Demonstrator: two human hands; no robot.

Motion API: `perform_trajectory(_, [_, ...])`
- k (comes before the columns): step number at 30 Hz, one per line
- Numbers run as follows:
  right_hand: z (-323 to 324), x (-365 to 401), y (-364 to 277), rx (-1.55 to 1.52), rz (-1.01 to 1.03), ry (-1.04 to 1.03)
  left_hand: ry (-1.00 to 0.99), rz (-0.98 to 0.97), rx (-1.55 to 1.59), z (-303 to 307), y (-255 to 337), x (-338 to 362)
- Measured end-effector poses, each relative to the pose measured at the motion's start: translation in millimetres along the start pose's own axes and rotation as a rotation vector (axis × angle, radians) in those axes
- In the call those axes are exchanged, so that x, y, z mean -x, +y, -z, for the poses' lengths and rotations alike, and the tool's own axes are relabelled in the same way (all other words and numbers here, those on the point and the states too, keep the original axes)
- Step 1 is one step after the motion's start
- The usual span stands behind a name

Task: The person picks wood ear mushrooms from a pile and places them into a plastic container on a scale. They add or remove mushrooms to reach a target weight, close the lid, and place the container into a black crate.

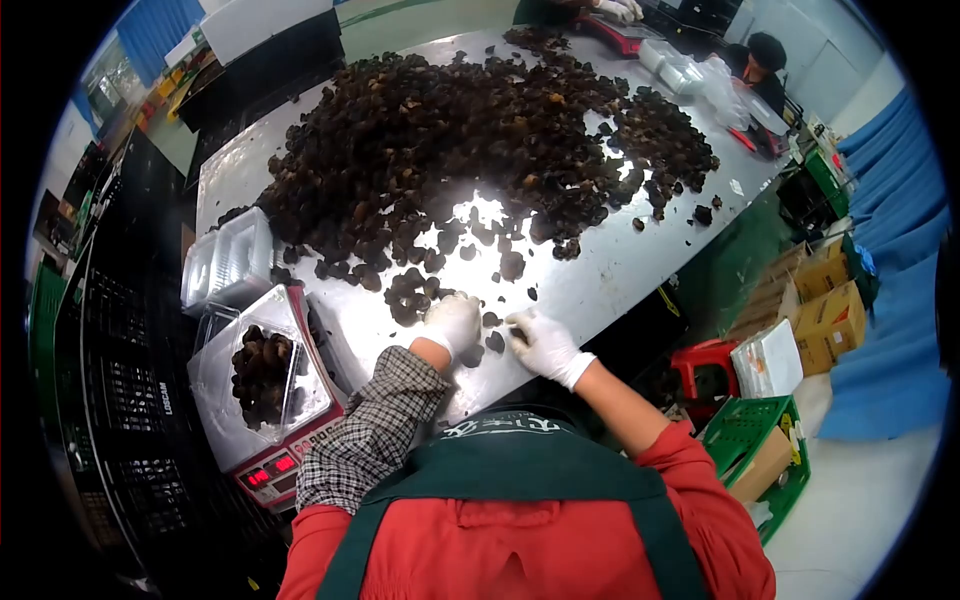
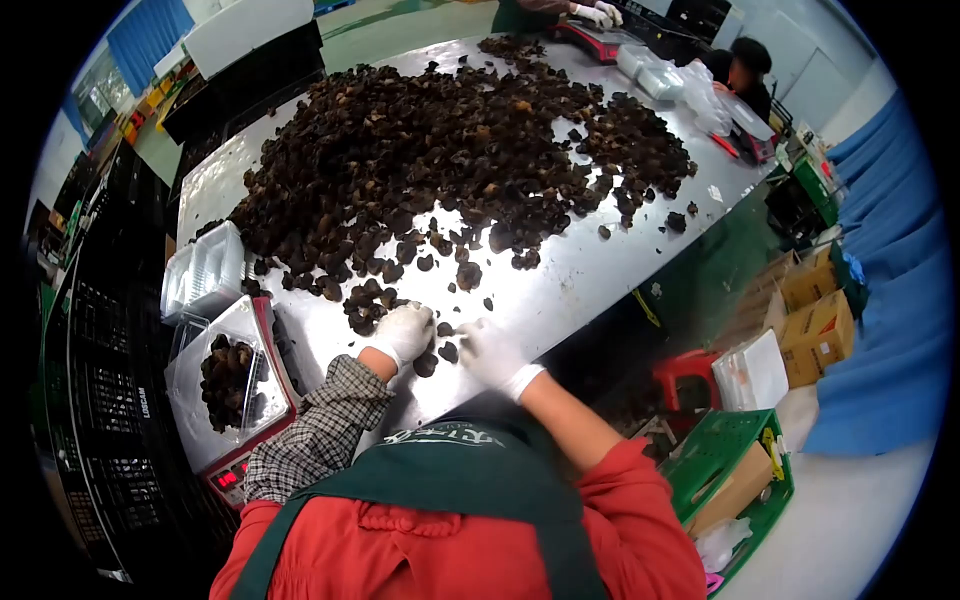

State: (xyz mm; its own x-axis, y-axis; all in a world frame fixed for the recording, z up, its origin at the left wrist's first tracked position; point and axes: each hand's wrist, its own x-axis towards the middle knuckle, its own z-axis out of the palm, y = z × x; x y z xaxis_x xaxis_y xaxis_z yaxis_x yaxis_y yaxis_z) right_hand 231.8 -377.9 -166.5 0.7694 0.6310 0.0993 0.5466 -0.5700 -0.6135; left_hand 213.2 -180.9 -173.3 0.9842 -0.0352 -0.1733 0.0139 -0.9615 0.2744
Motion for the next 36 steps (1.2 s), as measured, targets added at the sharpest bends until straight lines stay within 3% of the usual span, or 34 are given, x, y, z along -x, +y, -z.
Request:
perform_trajectory(5, [-37.5, -1.5, -10.4, 0.166, 0.126, -0.090, 0.093, -0.063, 0.027, 7.3, -10.5, 49.5])
perform_trajectory(7, [-34.7, 0.7, -12.0, 0.073, 0.113, -0.026, 0.210, -0.161, 0.071, 3.6, -9.8, 63.1])
perform_trajectory(8, [-31.4, 2.1, -11.4, 0.031, 0.107, 0.006, 0.119, -0.124, 0.079, 3.1, -6.6, 66.4])
perform_trajectory(12, [-14.3, 1.2, -3.3, -0.196, -0.029, 0.006, 0.096, -0.017, 0.128, -12.3, -5.6, 69.9])
perform_trajectory(15, [-3.4, -19.0, -3.2, -0.058, -0.006, 0.043, 0.206, 0.044, 0.211, -18.5, -11.6, 72.5])
perform_trajectory(18, [-9.2, -36.4, -2.6, 0.171, 0.135, -0.051, 0.380, 0.012, 0.306, -6.5, -4.7, 80.3])
perform_trajectory(21, [-19.8, -47.7, -10.2, 0.272, 0.112, -0.173, 0.194, -0.173, 0.225, -1.3, 17.0, 86.9])
perform_trajectory(25, [-21.1, -57.6, -0.4, 0.180, 0.147, -0.074, 0.062, -0.124, 0.189, -19.7, 21.0, 89.7])
perform_trajectory(26, [-16.2, -57.7, 3.6, 0.058, 0.191, 0.047, 0.067, -0.122, 0.213, -22.7, 18.1, 88.8])
perform_trajectory(29, [21.0, -70.1, -6.8, -0.786, -0.436, -0.159, 0.097, -0.085, 0.332, -28.3, 5.5, 93.7])
perform_trajectory(31, [24.7, -70.2, 10.4, -1.553, -0.500, -0.165, 0.156, -0.020, 0.468, -25.3, 4.0, 95.8])
perform_trajectory(32, [23.6, -65.7, 15.0, -1.720, -0.506, -0.190, 0.323, 0.001, 0.640, -29.8, 6.5, 97.7])
perform_trajectory(33, [24.1, -61.3, 14.5, -1.887, -0.509, -0.217, 0.347, 0.100, 0.854, -31.8, 7.7, 96.4])
perform_trajectory(35, [22.1, -55.8, 8.9, -1.963, -0.565, -0.245, 0.177, 0.365, 1.717, -29.7, -1.7, 96.2])
perform_trajectory(36, [20.8, -53.9, 3.0, -2.002, -0.594, -0.267, 0.160, 0.375, 1.979, -6.5, 1.2, 98.6])
